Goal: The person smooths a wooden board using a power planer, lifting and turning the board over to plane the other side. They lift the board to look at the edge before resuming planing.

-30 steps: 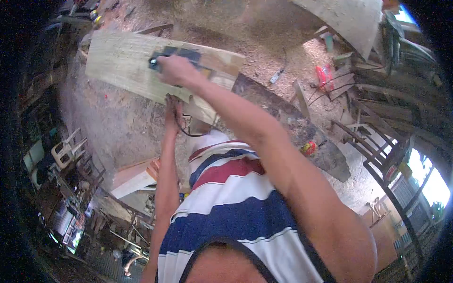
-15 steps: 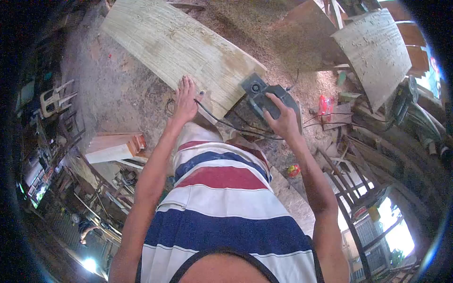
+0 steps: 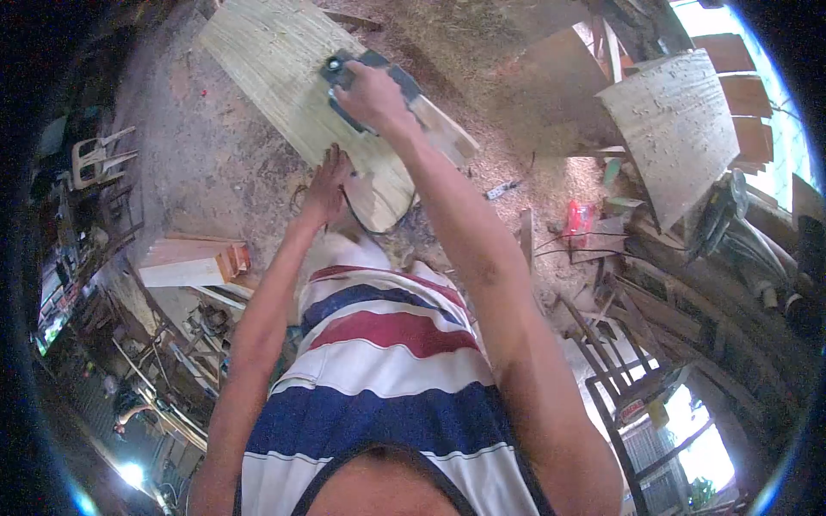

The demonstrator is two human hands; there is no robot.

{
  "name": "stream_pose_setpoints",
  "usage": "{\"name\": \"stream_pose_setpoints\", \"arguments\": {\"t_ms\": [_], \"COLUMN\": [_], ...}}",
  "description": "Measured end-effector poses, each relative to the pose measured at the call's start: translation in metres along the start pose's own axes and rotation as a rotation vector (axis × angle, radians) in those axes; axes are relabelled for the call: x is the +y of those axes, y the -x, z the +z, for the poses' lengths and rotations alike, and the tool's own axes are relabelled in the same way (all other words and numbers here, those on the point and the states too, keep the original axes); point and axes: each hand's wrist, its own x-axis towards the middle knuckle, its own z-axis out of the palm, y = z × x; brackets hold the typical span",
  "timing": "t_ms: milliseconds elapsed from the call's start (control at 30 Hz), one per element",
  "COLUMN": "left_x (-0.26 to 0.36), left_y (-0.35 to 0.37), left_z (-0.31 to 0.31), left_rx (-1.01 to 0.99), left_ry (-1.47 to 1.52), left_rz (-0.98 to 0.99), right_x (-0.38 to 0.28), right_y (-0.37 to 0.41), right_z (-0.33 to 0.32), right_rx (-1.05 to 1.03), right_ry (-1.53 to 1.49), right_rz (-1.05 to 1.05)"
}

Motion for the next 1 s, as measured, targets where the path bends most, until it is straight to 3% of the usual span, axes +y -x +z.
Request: {"name": "stream_pose_setpoints", "arguments": {"t_ms": [133, 267, 367, 467, 733, 767, 867, 1000], "left_x": [0.012, 0.017, 0.017, 0.019, 0.021, 0.025, 0.023, 0.025], "left_y": [0.003, 0.003, 0.002, 0.002, 0.001, 0.004, 0.002, 0.001], "left_z": [-0.007, 0.013, 0.020, 0.022, 0.018, 0.005, 0.019, 0.007], "left_rx": [0.104, 0.148, 0.193, 0.183, 0.179, 0.119, 0.228, 0.151], "left_ry": [0.123, 0.156, 0.192, 0.216, 0.246, 0.199, 0.252, 0.251], "left_rz": [-0.047, -0.100, -0.121, -0.136, -0.142, -0.142, -0.126, -0.146], "right_x": [0.006, 0.072, 0.115, 0.128, 0.068, 0.068, 0.070, 0.034], "right_y": [0.028, 0.147, 0.231, 0.256, 0.142, 0.127, 0.087, 0.017], "right_z": [-0.033, -0.101, -0.149, -0.169, -0.140, -0.132, -0.106, -0.073], "right_rx": [-0.111, -0.046, -0.005, -0.061, -0.147, -0.135, -0.115, -0.108], "right_ry": [0.041, -0.034, 0.052, -0.063, -0.007, -0.019, -0.031, -0.023], "right_rz": [0.071, -0.027, 0.053, 0.229, 0.161, 0.111, -0.006, -0.067]}}
